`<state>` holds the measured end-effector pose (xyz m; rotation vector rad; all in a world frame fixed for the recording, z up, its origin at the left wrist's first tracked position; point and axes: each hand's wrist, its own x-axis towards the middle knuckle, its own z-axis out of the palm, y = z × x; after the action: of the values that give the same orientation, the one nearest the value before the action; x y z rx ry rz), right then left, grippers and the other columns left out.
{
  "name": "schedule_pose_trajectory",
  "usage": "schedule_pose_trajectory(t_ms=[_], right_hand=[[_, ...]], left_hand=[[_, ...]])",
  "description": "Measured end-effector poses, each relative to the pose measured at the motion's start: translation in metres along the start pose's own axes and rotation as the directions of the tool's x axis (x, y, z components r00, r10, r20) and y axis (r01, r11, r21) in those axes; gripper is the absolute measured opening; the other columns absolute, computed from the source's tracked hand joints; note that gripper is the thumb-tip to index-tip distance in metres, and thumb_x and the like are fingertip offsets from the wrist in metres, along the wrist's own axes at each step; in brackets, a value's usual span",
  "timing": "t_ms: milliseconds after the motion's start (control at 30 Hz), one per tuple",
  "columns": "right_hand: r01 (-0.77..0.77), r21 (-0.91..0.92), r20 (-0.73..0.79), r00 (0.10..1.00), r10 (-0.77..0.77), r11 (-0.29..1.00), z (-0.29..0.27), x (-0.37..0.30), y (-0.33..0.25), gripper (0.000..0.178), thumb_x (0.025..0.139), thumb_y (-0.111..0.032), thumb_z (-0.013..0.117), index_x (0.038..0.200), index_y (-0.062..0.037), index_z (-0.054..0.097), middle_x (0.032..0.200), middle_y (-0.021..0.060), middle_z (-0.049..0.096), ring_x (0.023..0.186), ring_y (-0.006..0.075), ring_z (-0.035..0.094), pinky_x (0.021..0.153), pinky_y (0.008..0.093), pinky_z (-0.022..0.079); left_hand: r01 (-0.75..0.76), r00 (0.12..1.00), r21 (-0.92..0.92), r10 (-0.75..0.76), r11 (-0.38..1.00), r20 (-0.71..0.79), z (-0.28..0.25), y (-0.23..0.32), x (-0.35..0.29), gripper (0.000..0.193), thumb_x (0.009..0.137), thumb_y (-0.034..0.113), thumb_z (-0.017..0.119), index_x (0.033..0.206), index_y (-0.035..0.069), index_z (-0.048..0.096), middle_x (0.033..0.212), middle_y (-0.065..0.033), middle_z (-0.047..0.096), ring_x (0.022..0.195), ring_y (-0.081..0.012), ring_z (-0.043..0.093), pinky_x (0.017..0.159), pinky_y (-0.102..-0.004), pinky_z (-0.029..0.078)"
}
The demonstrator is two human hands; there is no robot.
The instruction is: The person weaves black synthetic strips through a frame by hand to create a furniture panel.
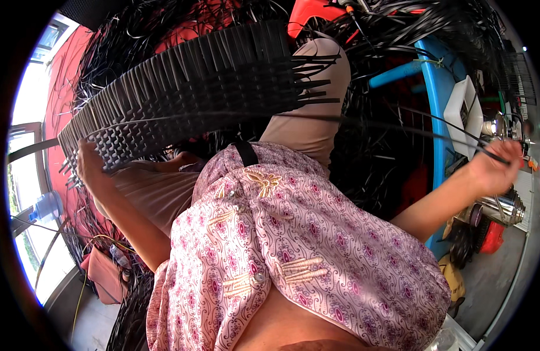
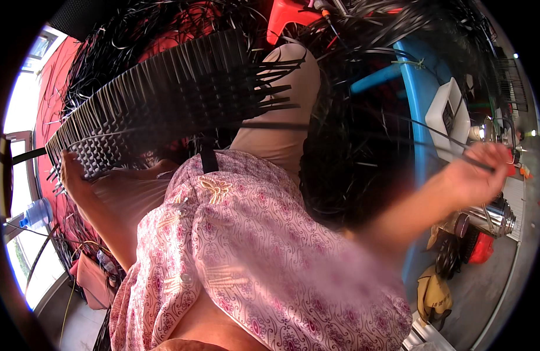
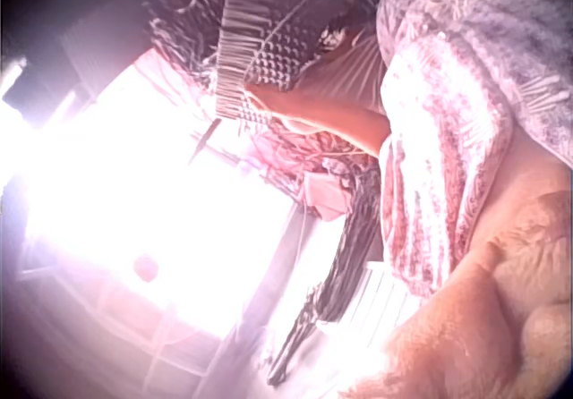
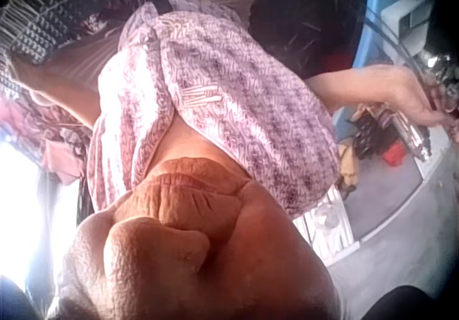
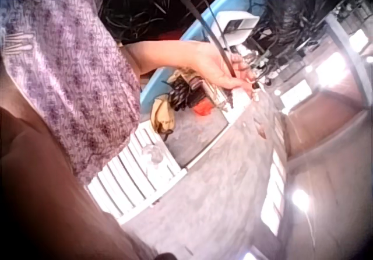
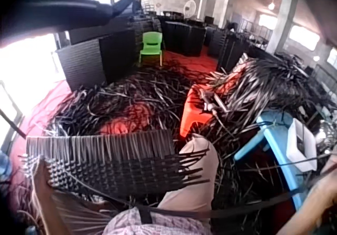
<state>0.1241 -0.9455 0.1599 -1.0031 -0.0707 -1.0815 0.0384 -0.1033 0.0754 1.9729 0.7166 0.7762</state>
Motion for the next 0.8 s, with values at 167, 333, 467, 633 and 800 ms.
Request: schedule_pose_trajectory(t_ms=[167,333,467,633,800], right_hand=[[-0.587,0.277,-0.155,0.754,0.638,0.761,-0.116,0.001,0.123,0.024,0.102,-0.013,0.040,0.105,0.0039,0.057,0.090,0.0100,0.063,0.075,0.0190,0.061,0.061,0.0284,0.046],[-0.773,0.332,-0.289,0.463,0.838,0.541,-0.191,-0.041,0.180,0.030,0.106,-0.019,0.033,0.101,-0.0027,0.058,0.087,0.0062,0.063,0.067,0.0177,0.060,0.051,0.0285,0.045],[-0.716,0.300,-0.469,0.464,0.751,0.630,-0.193,-0.056,0.170,0.025,0.103,-0.015,0.038,0.097,-0.0027,0.060,0.083,0.0057,0.062,0.066,0.0165,0.060,0.052,0.0272,0.045],[-0.405,-0.153,-0.484,0.826,0.290,0.901,-0.129,-0.022,0.081,0.004,0.091,-0.004,0.059,0.088,-0.0010,0.061,0.075,0.0064,0.060,0.064,0.0146,0.059,0.050,0.0233,0.041],[0.255,-0.510,-0.200,0.894,-0.401,0.822,0.012,-0.052,0.001,0.033,0.098,-0.019,0.056,0.114,0.0100,0.055,0.080,0.0182,0.065,0.058,0.0179,0.055,0.052,0.0278,0.042]], left_hand=[[0.095,0.961,0.248,-0.024,0.964,-0.276,-0.106,-0.051,0.044,0.034,0.101,0.022,0.045,0.123,0.003,0.062,0.084,-0.0024,0.064,0.056,-0.0064,0.042,0.050,-0.0228,0.033],[0.234,0.952,0.399,-0.127,0.886,-0.277,-0.165,-0.027,0.036,0.042,0.099,0.012,0.043,0.140,0.010,0.053,0.103,-0.0044,0.070,0.062,-0.0081,0.046,0.054,-0.0231,0.039],[-0.294,0.932,0.599,0.361,0.744,0.009,-0.177,-0.074,0.043,0.043,0.099,0.013,0.048,0.143,0.011,0.051,0.101,-0.0040,0.070,0.060,-0.0081,0.044,0.053,-0.0233,0.038],[-0.256,0.963,0.445,0.267,0.858,0.039,-0.100,-0.071,0.061,0.029,0.099,0.024,0.053,0.123,0.009,0.057,0.089,-0.0007,0.060,0.058,-0.0072,0.039,0.051,-0.0238,0.032],[0.097,0.995,0.142,-0.100,0.985,0.020,-0.030,-0.024,0.061,0.033,0.098,0.039,0.057,0.097,0.007,0.064,0.072,0.0032,0.047,0.056,-0.0058,0.034,0.051,-0.0244,0.026]])
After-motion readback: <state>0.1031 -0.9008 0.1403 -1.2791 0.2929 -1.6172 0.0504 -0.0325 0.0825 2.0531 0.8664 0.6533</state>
